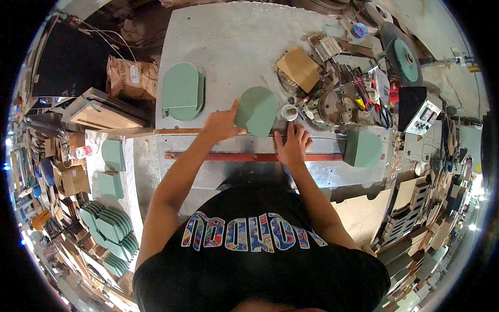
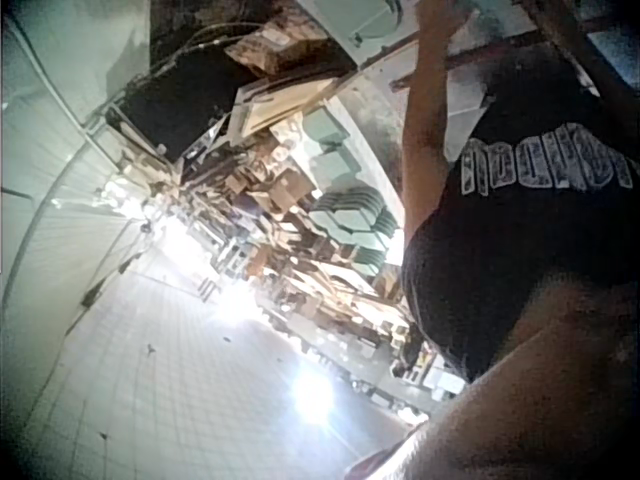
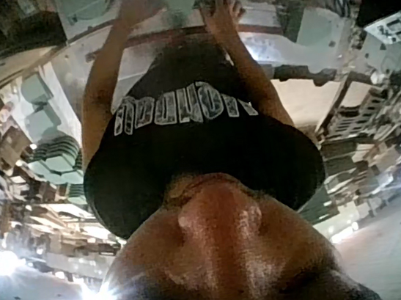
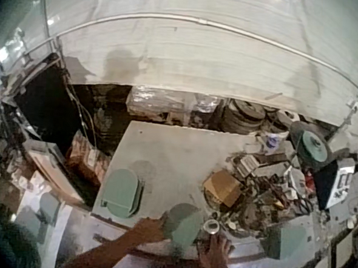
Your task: The person holds several green-surfaced wooden furniture components at a workbench, turning them over to inspect the edges. The person then uses a hand tool to trim or finish the edge of a component on the table.
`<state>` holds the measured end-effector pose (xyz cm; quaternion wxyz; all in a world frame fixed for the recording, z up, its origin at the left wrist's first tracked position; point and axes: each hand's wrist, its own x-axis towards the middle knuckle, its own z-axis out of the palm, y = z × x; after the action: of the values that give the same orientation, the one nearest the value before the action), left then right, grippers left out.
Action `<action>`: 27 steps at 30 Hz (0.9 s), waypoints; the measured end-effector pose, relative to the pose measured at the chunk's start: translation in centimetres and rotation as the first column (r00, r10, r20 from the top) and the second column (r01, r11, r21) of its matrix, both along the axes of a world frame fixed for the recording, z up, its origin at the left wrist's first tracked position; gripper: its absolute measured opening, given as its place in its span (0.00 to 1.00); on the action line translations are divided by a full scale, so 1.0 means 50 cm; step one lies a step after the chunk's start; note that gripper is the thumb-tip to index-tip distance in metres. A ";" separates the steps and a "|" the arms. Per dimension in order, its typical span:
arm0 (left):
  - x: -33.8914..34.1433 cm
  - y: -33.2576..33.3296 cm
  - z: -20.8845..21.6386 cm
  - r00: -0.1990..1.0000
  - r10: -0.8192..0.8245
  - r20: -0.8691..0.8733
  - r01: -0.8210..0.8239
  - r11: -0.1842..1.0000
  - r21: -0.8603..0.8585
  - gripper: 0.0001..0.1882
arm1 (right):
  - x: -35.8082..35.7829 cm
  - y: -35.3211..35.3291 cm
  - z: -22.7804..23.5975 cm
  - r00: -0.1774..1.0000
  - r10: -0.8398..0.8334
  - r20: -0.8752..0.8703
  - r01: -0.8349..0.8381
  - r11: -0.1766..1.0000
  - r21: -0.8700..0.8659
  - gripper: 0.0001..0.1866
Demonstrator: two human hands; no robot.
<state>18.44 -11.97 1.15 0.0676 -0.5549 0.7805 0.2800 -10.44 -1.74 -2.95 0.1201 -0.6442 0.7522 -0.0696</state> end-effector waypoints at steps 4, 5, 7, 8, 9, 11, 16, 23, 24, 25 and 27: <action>-0.021 0.001 -0.012 0.997 0.064 -0.044 -0.064 0.998 0.002 0.70 | 0.007 0.010 -0.017 0.999 0.017 -0.034 -0.019 0.998 -0.061 0.44; -0.024 0.001 -0.015 0.996 0.079 -0.047 -0.079 0.997 0.002 0.70 | 0.011 0.013 -0.024 0.999 0.018 -0.049 -0.022 0.995 -0.094 0.44; -0.035 0.003 -0.015 0.993 0.108 -0.053 -0.108 0.994 0.005 0.69 | 0.024 0.020 -0.020 1.000 0.011 -0.012 -0.012 0.998 -0.069 0.46; -0.041 0.005 -0.015 0.986 0.147 -0.075 -0.146 0.989 0.017 0.68 | 0.033 0.027 -0.017 0.999 0.002 0.041 -0.001 1.000 -0.011 0.47; -0.049 0.009 -0.012 0.978 0.184 -0.099 -0.182 0.983 0.030 0.67 | 0.044 0.033 -0.004 0.996 -0.012 0.090 0.008 0.999 0.048 0.48; -0.052 0.016 -0.017 0.962 0.245 -0.122 -0.241 0.969 0.044 0.67 | 0.076 0.035 0.077 0.975 0.015 0.221 -0.050 0.987 0.154 0.50; -0.062 0.034 -0.055 0.907 0.370 -0.201 -0.371 0.928 0.031 0.65 | 0.149 -0.064 0.116 0.851 0.326 0.411 -0.313 0.944 -0.101 0.54; -0.093 0.050 -0.056 0.845 0.486 -0.223 -0.509 0.859 -0.055 0.63 | 0.235 -0.286 0.005 0.995 0.021 0.094 -0.019 1.000 -0.019 0.56; -0.097 0.054 -0.063 0.819 0.526 -0.232 -0.546 0.837 -0.028 0.62 | 0.241 -0.303 0.011 0.993 -0.030 0.112 0.018 0.994 0.110 0.56; -0.103 0.053 -0.071 0.791 0.564 -0.239 -0.580 0.814 0.001 0.61 | 0.245 -0.323 0.018 0.988 -0.008 0.155 -0.006 0.996 0.086 0.53; -0.116 0.038 -0.092 0.682 0.640 -0.354 -0.689 0.725 -0.015 0.53 | 0.231 -0.366 0.033 0.973 0.037 0.229 -0.047 0.998 0.037 0.49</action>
<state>12.62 -10.08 -3.45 -0.2093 -0.7498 0.5434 0.3142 1.12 -20.03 -1.32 0.2207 -0.6451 0.7208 -0.1248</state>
